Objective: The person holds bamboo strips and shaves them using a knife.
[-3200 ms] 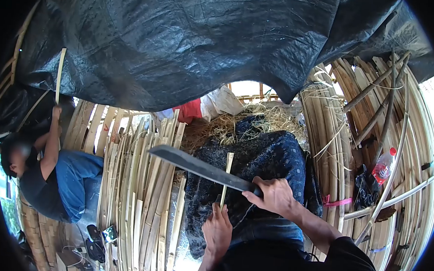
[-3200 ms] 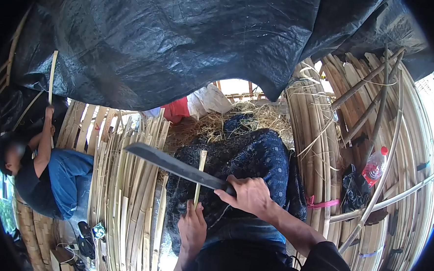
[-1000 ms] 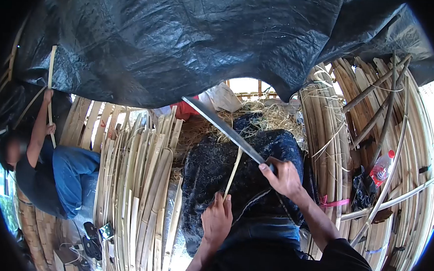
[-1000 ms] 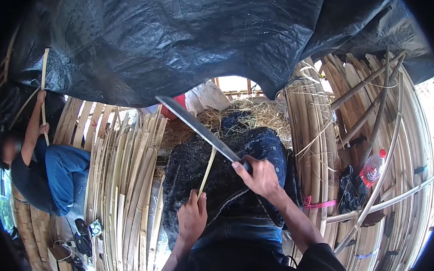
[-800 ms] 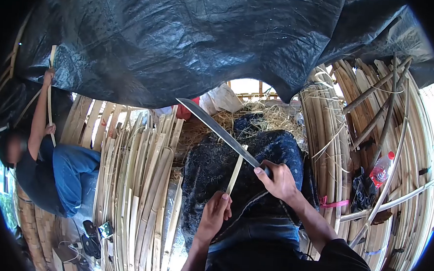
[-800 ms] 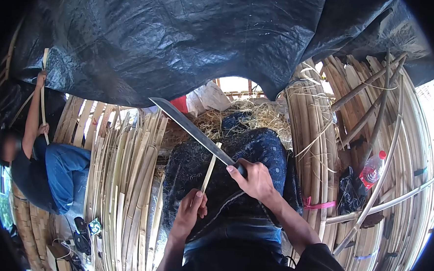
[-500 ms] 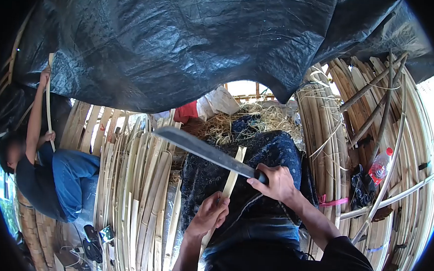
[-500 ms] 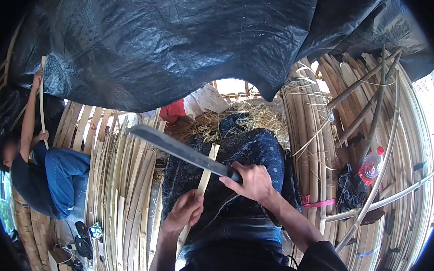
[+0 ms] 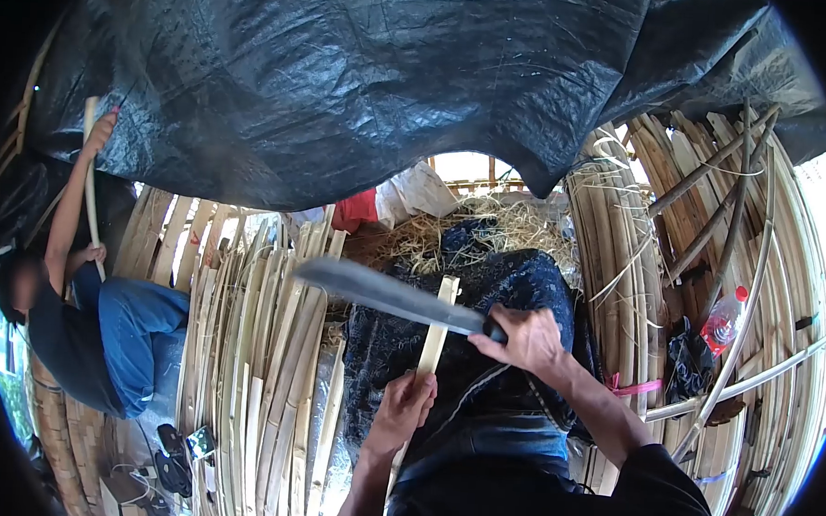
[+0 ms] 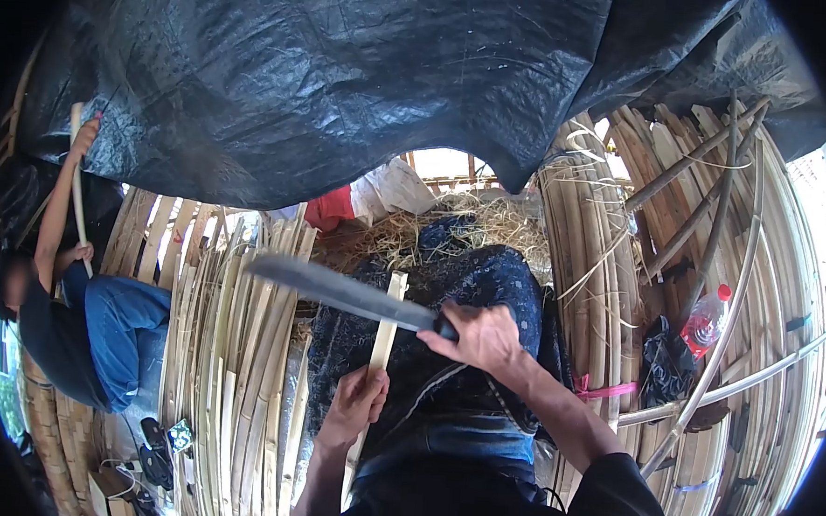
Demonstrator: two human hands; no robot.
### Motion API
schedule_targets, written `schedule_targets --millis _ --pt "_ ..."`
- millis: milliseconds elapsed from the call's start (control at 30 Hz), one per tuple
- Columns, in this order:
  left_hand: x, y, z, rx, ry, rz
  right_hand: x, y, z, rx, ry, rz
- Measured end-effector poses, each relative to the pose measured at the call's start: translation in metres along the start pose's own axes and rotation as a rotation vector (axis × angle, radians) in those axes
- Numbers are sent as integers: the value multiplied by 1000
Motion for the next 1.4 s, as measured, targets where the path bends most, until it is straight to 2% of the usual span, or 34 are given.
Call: schedule_targets --millis 33,67,133,167,300,400,433,500,667,800,867,900,1033,1133,1167,1200,1267,1333,1367,1400 --pt "0 1 1 -4 1 5 -6 -3 -3 -72 -52 -75" --pt "1 2 2 16 22 27 -7 -5 -2 -28 -112 -66" --pt "0 4 -1 44 31 45 7 -6 5 -61 -77 -96" --pt "3 5 -2 46 34 47 16 -4 7 -35 40 -98" --pt "10 5 4 61 39 32 5 1 5 23 59 -40" --pt "9 4 7 55 46 48 -1 -7 6 -1 -144 -111" --pt "7 6 8 59 40 49 11 -6 6 -7 -91 -122" --pt "9 11 8 174 250 228 23 -8 11 63 -34 -117" --pt "10 9 16 155 180 161 8 -8 9 23 53 -111" --pt "2 4 12 144 172 155 15 -3 -2 -46 -118 -91" --pt "1 7 12 142 167 156 35 -12 6 4 -74 -188" --pt "4 13 11 142 207 157 43 -10 11 122 -86 -142" --pt "10 14 13 112 199 61 16 -8 4 46 51 -59" --pt "9 10 18 81 198 25 1 -3 -9 -89 -178 -42" --pt "6 9 16 95 222 38 0 2 -11 12 -227 -35" --pt "5 7 16 110 252 54 5 -9 -4 -95 -197 -101" --pt "3 14 5 122 222 99 45 -13 8 134 -66 -222" --pt "12 18 9 157 302 155 37 -12 15 61 21 -151" --pt "15 16 11 153 319 147 31 -12 16 98 21 -132" --pt "16 9 12 107 243 95 25 -12 14 138 26 -115"
Point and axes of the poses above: each hand's wrist, its own z-axis towards the middle knuckle, its own y-axis out of the palm, x = y × z, the point moved 2 cm from there along z, towards the middle knuckle, and after that the axes turned 4 degrees about -y, right-handed, at the moved point
